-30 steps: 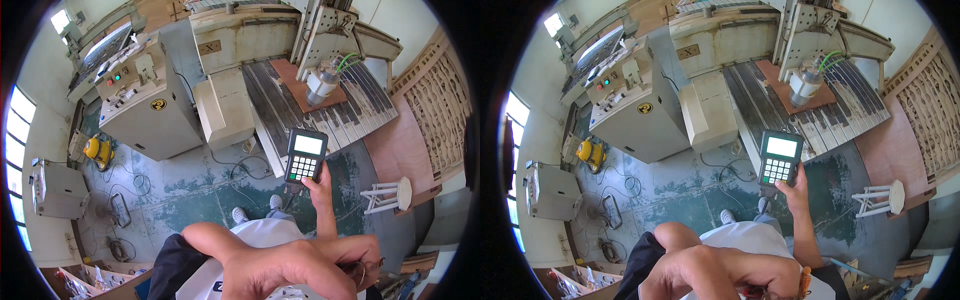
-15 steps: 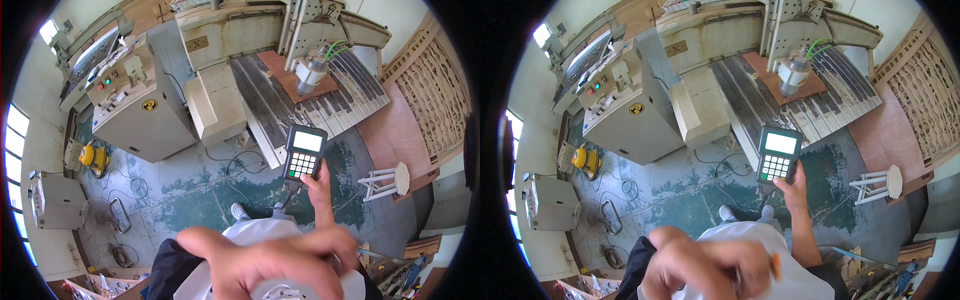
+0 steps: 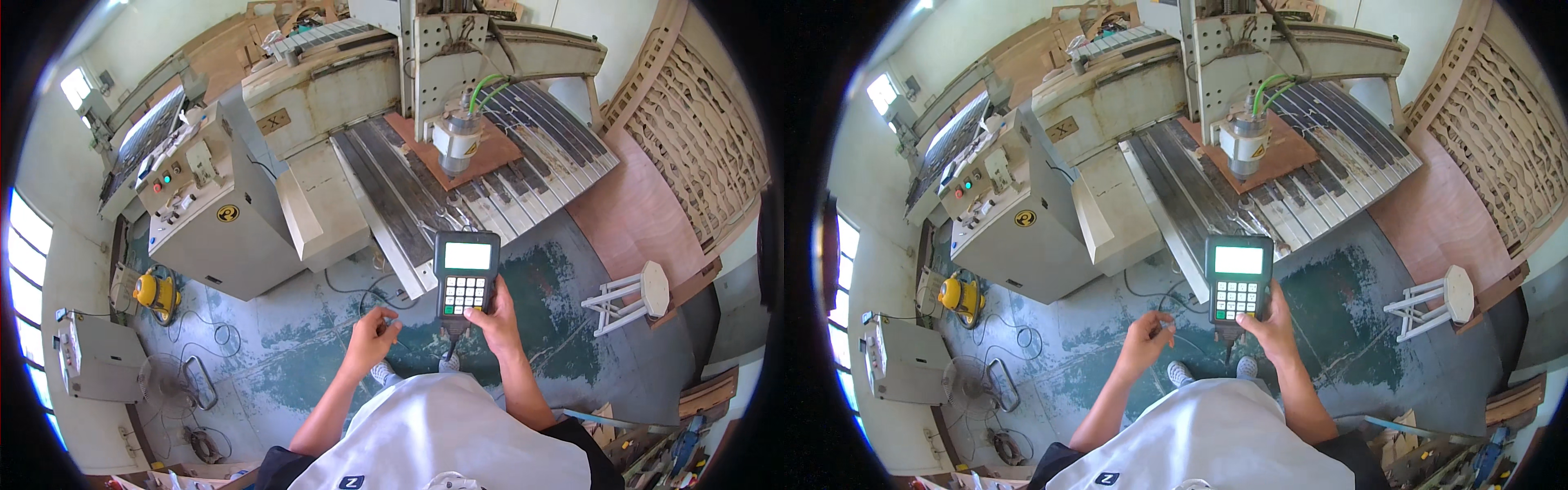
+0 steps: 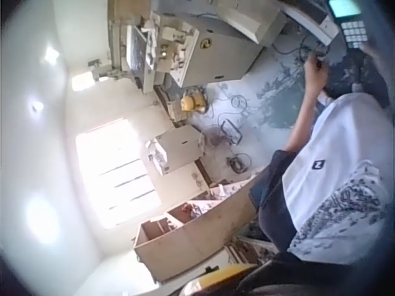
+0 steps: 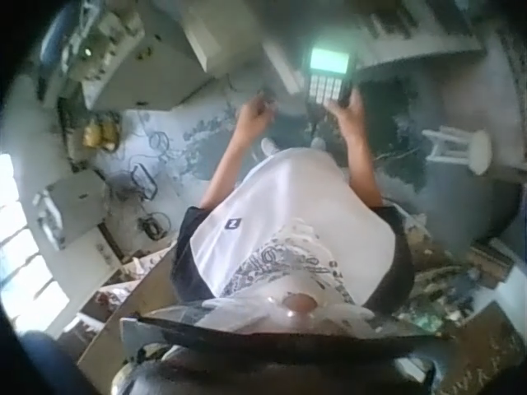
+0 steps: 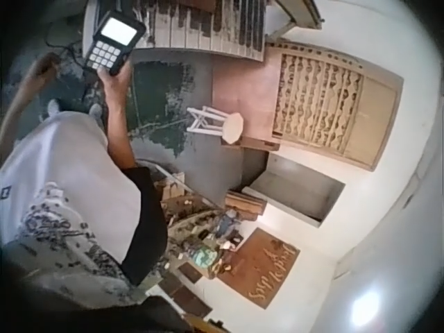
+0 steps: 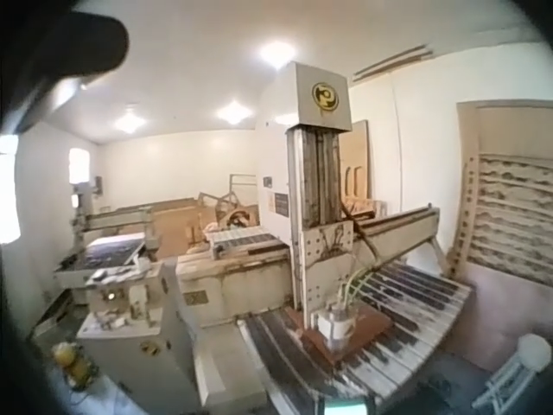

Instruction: Operating a CNC machine using a handheld pendant controller to adjust the tool position.

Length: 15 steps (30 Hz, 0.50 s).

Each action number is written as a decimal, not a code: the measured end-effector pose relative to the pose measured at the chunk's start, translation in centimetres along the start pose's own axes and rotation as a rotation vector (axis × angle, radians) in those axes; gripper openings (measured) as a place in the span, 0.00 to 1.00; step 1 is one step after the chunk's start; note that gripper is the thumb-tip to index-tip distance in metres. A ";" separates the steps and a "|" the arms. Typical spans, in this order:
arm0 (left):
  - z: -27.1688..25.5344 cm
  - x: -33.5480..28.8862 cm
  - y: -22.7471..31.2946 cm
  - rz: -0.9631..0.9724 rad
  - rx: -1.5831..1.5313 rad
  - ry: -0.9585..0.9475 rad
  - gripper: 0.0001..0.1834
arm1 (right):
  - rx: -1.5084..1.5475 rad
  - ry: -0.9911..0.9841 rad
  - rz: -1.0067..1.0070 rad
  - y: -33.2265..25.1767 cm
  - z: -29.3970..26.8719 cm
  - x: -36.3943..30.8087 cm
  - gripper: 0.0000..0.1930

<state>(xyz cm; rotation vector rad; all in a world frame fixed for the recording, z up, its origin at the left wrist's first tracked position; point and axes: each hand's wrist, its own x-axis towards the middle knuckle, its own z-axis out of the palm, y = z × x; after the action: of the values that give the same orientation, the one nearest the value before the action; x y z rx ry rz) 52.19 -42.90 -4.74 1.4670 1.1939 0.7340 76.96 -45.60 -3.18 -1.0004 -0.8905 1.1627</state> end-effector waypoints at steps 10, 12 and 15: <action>5.4 -0.1 0.9 0.181 0.272 0.214 0.16 | 0.047 -0.069 0.087 -0.7 -4.3 0.3 0.35; 5.8 -0.2 1.3 0.201 0.320 0.309 0.19 | 0.029 -0.079 0.084 -0.5 -5.3 0.4 0.35; 7.4 0.4 0.2 0.090 -0.379 0.376 0.18 | 0.018 -0.098 0.095 -0.2 -6.1 0.6 0.36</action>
<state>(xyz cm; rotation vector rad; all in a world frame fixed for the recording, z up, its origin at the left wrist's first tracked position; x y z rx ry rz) 59.07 -45.03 -6.50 1.0995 1.1875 1.2655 82.86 -45.99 -4.86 -0.9868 -0.9163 1.3068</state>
